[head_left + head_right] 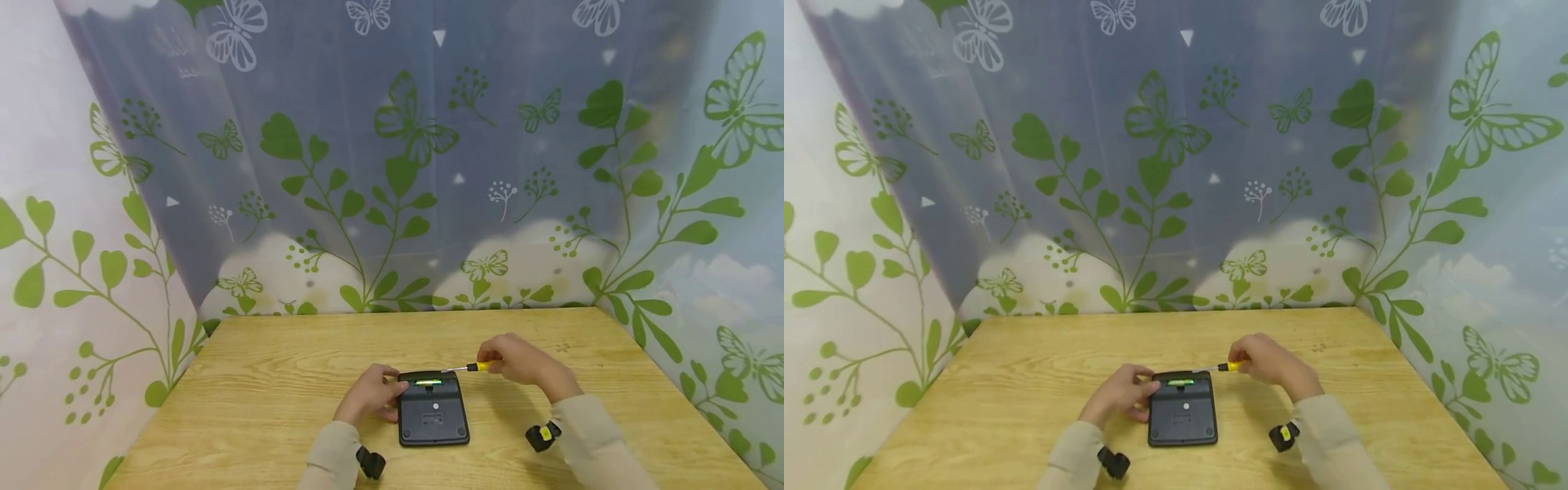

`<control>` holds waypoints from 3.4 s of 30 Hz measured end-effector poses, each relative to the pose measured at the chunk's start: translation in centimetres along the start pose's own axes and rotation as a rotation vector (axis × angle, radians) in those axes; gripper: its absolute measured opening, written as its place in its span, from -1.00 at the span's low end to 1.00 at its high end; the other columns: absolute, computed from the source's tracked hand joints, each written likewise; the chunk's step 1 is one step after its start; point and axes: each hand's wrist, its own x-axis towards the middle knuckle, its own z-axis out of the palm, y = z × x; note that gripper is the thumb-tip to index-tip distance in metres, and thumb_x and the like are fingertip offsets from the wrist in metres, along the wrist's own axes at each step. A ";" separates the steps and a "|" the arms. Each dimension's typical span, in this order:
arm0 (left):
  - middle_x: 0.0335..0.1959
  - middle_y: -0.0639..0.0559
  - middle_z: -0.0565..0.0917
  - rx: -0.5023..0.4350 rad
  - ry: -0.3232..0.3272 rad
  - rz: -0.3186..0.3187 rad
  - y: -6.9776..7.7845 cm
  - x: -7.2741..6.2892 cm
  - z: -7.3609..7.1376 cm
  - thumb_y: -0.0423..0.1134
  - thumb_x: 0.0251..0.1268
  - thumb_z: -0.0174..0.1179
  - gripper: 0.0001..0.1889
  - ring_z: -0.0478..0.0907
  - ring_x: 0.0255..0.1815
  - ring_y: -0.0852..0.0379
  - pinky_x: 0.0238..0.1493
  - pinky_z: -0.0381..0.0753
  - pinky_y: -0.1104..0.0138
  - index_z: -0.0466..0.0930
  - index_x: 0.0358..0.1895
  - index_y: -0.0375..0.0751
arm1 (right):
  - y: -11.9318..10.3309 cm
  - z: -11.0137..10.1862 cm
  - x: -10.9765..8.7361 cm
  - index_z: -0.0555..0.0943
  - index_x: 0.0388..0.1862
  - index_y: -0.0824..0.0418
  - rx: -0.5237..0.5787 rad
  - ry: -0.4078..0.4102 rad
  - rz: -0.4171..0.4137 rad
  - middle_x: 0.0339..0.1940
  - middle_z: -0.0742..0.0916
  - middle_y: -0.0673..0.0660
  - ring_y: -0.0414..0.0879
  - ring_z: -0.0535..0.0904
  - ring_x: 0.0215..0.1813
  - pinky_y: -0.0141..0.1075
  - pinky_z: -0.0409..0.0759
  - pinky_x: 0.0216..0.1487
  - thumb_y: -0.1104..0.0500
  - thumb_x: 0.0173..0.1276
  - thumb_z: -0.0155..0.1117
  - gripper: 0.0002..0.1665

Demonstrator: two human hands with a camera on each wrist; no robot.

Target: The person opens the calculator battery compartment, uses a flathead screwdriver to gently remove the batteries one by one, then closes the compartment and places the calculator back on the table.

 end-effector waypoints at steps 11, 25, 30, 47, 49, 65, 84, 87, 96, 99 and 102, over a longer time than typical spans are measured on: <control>-0.10 -0.23 0.68 0.004 0.004 0.000 -0.1 0.0 -0.3 -0.27 0.52 0.23 -0.45 0.72 -0.24 0.03 -0.38 0.86 0.20 0.37 0.44 -0.45 | -0.8 0.4 0.9 0.73 -0.16 0.22 -0.007 -0.006 -0.018 -0.23 0.77 0.04 -0.18 0.65 -0.22 -0.32 0.73 -0.18 0.44 0.38 0.33 -0.82; -0.12 -0.22 0.68 -0.014 -0.007 0.007 -0.1 0.0 -0.1 -0.28 0.51 0.24 -0.46 0.72 -0.26 0.03 -0.40 0.86 0.20 0.38 0.43 -0.46 | -1.8 1.3 0.7 0.74 -0.11 0.24 0.018 0.018 -0.040 -0.15 0.79 0.07 -0.06 0.70 -0.13 -0.20 0.77 -0.11 0.45 0.40 0.31 -0.80; -0.15 -0.21 0.69 -0.013 -0.009 0.014 -0.1 0.0 -0.1 -0.27 0.51 0.24 -0.45 0.73 -0.26 0.03 -0.40 0.86 0.19 0.37 0.44 -0.45 | -2.0 1.6 0.8 0.73 -0.09 0.26 0.019 0.016 -0.080 -0.13 0.80 0.11 0.02 0.72 -0.11 -0.14 0.78 -0.10 0.46 0.39 0.30 -0.80; -0.13 -0.21 0.69 0.014 -0.002 -0.009 -0.4 0.0 -0.1 -0.27 0.51 0.24 -0.45 0.73 -0.26 0.03 -0.41 0.85 0.22 0.38 0.44 -0.44 | -2.8 1.5 0.6 0.72 -0.06 0.27 0.019 0.005 -0.038 -0.10 0.78 0.11 0.04 0.70 -0.08 -0.15 0.78 -0.09 0.46 0.41 0.29 -0.79; -0.13 -0.21 0.69 0.015 -0.002 -0.010 -0.5 0.0 -0.1 -0.27 0.51 0.24 -0.45 0.73 -0.25 0.04 -0.41 0.85 0.22 0.38 0.44 -0.44 | -2.7 1.5 0.5 0.71 -0.06 0.27 0.020 0.001 -0.028 -0.10 0.78 0.12 0.05 0.70 -0.07 -0.14 0.78 -0.08 0.47 0.41 0.28 -0.78; -0.14 -0.21 0.69 0.028 0.006 0.007 -0.2 0.1 -0.2 -0.26 0.52 0.23 -0.46 0.73 -0.28 0.04 -0.42 0.85 0.23 0.38 0.43 -0.44 | -2.8 1.3 0.6 0.72 0.02 0.26 -0.055 0.010 -0.046 -0.04 0.79 0.17 0.10 0.73 -0.01 -0.08 0.80 -0.01 0.49 0.42 0.25 -0.71; -0.11 -0.20 0.69 0.031 -0.002 0.001 -0.3 0.4 -0.2 -0.25 0.51 0.24 -0.45 0.73 -0.26 0.05 -0.43 0.84 0.25 0.38 0.44 -0.42 | -4.1 -0.4 1.0 0.76 -0.10 0.23 -0.132 -0.074 -0.058 -0.09 0.81 0.13 0.12 0.75 -0.02 -0.10 0.82 -0.02 0.56 0.34 0.28 -0.68; -0.10 -0.20 0.69 0.033 -0.004 0.003 -0.3 0.4 -0.2 -0.25 0.51 0.24 -0.45 0.73 -0.26 0.04 -0.43 0.84 0.25 0.38 0.44 -0.42 | -4.0 -0.6 1.2 0.77 -0.11 0.23 -0.142 -0.087 -0.069 -0.11 0.81 0.14 0.10 0.75 -0.06 -0.11 0.82 -0.03 0.56 0.34 0.28 -0.67; -0.12 -0.20 0.69 0.026 -0.001 0.007 -0.3 0.4 -0.2 -0.25 0.52 0.24 -0.46 0.73 -0.25 0.03 -0.43 0.84 0.25 0.39 0.43 -0.43 | -4.2 -0.9 2.0 0.79 -0.11 0.22 -0.180 -0.131 -0.044 -0.13 0.82 0.12 0.06 0.74 -0.08 -0.12 0.81 -0.04 0.59 0.30 0.31 -0.64; -0.11 -0.21 0.69 0.028 0.000 0.007 -0.2 0.4 -0.2 -0.24 0.51 0.24 -0.45 0.73 -0.25 0.03 -0.43 0.84 0.25 0.38 0.44 -0.43 | -4.3 -0.9 2.2 0.79 -0.12 0.22 -0.200 -0.144 -0.036 -0.12 0.82 0.12 0.09 0.74 -0.05 -0.13 0.81 -0.03 0.60 0.27 0.31 -0.63; -0.10 -0.22 0.69 0.025 -0.001 0.004 -0.2 0.2 -0.2 -0.24 0.51 0.25 -0.44 0.73 -0.24 0.03 -0.42 0.85 0.23 0.38 0.44 -0.43 | -4.5 -0.8 2.3 0.79 -0.14 0.22 -0.221 -0.151 -0.022 -0.12 0.82 0.12 0.09 0.74 -0.03 -0.14 0.81 -0.04 0.61 0.25 0.34 -0.63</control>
